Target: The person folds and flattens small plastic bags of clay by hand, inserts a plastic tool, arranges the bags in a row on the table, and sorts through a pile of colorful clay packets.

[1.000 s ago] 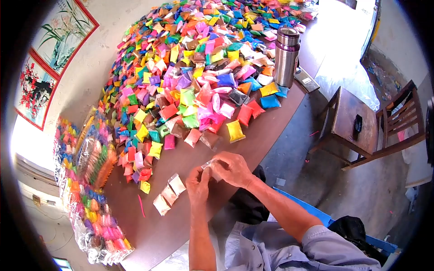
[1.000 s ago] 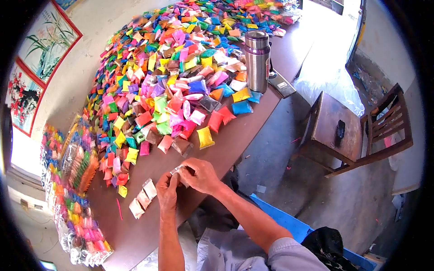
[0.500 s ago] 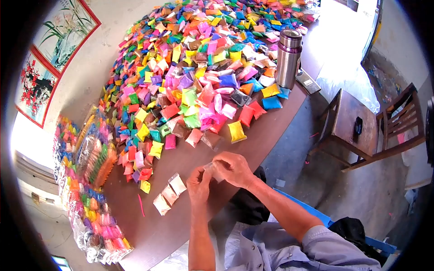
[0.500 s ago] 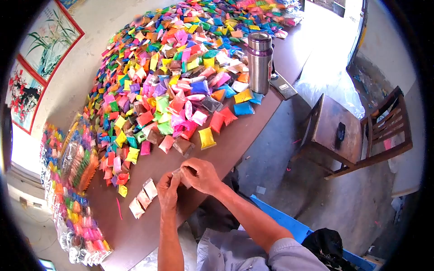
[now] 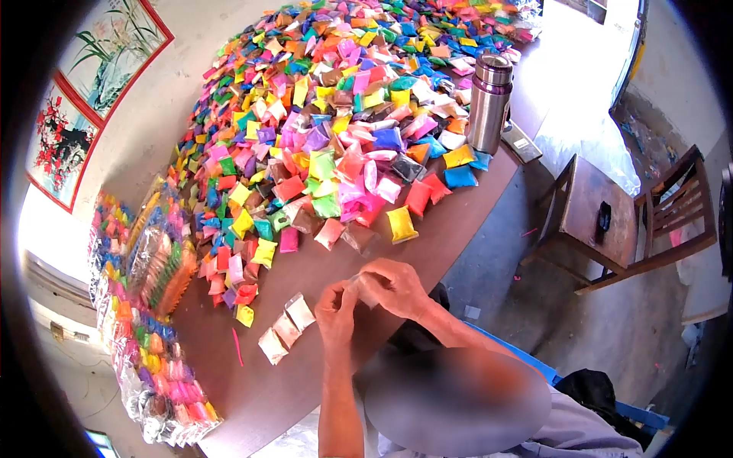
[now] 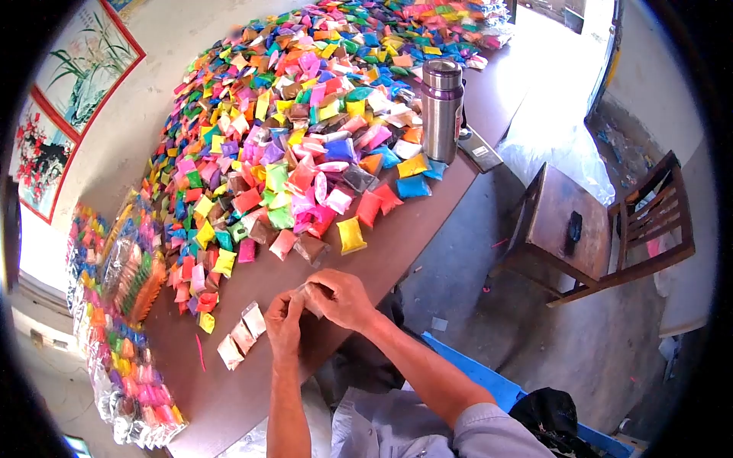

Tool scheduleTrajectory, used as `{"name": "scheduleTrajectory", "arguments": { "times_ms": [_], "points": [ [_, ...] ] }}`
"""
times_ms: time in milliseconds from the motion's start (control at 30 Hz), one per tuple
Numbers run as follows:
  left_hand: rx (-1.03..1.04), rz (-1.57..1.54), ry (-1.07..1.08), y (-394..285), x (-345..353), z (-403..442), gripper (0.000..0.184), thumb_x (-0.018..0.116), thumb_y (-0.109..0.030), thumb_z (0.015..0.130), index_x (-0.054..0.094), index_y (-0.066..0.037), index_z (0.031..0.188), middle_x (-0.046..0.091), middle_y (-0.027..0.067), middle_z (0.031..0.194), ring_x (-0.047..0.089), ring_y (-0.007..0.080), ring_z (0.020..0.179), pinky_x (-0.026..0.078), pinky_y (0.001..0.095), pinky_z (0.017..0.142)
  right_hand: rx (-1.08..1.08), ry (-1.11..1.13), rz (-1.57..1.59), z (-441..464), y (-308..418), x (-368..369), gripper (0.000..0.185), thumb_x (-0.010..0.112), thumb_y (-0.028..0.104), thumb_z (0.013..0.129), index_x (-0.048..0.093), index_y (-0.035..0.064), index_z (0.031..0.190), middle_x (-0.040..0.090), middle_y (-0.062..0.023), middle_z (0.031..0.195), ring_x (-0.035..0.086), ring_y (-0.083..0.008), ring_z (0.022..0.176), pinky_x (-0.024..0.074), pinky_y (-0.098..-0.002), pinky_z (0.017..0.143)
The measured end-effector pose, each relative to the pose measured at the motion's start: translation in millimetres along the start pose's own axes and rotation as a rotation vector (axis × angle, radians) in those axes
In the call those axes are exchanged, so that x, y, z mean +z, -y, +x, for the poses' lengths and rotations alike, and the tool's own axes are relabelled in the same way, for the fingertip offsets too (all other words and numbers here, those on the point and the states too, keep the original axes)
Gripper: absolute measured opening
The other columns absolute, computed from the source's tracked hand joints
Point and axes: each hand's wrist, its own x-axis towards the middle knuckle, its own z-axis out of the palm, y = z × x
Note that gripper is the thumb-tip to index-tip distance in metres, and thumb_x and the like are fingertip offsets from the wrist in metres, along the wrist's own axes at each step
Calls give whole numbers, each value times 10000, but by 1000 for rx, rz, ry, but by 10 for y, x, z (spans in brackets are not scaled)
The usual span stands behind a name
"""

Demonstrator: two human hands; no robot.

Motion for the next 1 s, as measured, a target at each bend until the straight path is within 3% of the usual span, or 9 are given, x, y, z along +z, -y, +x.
{"name": "scheduleTrajectory", "arguments": {
  "times_ms": [133, 200, 333, 400, 933, 1000],
  "points": [
    [30, 55, -22, 24, -1, 2, 168, 703, -150, 972, 717, 9, 1026, 682, -8, 844, 595, 64, 765, 490, 232, 692, -53, 5, -15, 3, 15, -7, 105, 675, 89, 921, 700, 14, 990, 693, -112, 883, 664, -217, 729, 531, -320, 656],
    [41, 67, -15, 26, -5, 4, 164, 700, -148, 972, 718, 8, 1019, 684, -6, 850, 595, 65, 766, 492, 234, 692, -27, 14, -16, 6, 48, -5, 114, 684, 117, 904, 707, 22, 962, 687, -150, 863, 679, -318, 770, 534, -380, 679],
    [30, 106, -45, 54, -11, 16, 157, 688, -140, 975, 717, 10, 1010, 682, -5, 858, 587, 61, 765, 487, 232, 690, -35, -11, -17, 13, 89, -3, 107, 679, 112, 903, 705, 24, 957, 695, -153, 883, 686, -322, 787, 540, -383, 693],
    [34, 94, -53, 66, -16, 19, 157, 685, -138, 976, 716, 12, 1011, 681, -4, 860, 585, 61, 766, 486, 233, 692, -74, -22, -41, 14, 61, 3, 114, 684, 115, 914, 705, 25, 981, 698, -111, 890, 670, -237, 731, 538, -323, 657],
    [193, 273, -123, -50, 71, -21, 145, 658, -111, 978, 692, 30, 969, 685, 46, 860, 598, 102, 778, 500, 268, 701, -63, 1, -54, 23, 4, 35, 130, 685, 25, 879, 714, 46, 1004, 663, -106, 852, 649, -252, 727, 516, -339, 647],
    [197, 272, -114, -97, 73, -7, 146, 658, -112, 979, 694, 29, 968, 686, 44, 861, 598, 103, 777, 502, 272, 699, -74, -3, -82, 42, -6, 46, 140, 705, 70, 876, 709, 50, 1014, 689, -131, 888, 681, -310, 758, 542, -368, 657]
  ]
}}
